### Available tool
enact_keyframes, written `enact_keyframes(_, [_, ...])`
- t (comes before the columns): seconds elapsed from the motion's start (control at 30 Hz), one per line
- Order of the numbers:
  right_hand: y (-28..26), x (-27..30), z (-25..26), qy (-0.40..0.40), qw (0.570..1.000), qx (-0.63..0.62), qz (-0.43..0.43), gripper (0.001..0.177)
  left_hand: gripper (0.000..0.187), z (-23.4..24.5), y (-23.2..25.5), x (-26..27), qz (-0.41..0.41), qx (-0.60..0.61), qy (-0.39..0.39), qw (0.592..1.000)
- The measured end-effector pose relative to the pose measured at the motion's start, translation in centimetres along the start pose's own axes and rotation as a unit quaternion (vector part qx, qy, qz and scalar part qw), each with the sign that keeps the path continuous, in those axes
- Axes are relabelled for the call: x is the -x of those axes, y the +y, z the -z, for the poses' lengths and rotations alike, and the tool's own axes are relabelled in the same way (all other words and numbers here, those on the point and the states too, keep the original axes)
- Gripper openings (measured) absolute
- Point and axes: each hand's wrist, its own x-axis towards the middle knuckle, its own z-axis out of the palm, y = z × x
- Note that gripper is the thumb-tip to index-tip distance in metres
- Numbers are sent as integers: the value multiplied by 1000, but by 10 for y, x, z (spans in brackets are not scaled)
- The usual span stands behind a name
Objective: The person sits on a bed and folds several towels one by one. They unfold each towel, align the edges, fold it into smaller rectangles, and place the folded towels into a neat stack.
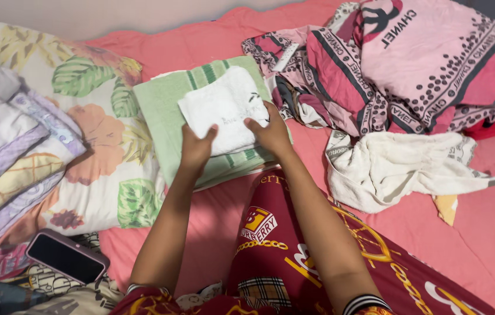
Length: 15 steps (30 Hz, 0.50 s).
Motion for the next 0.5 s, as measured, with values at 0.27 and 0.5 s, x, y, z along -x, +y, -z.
enact_keyframes(0.27, [-13, -9, -17, 47, 981, -83, 169, 51, 86, 24, 0, -6, -158, -158, 119, 968])
enact_keyframes(0.5, [17, 7, -24, 23, 986, 117, 114, 46, 52, -34, 3, 13, -186, -475, 72, 857])
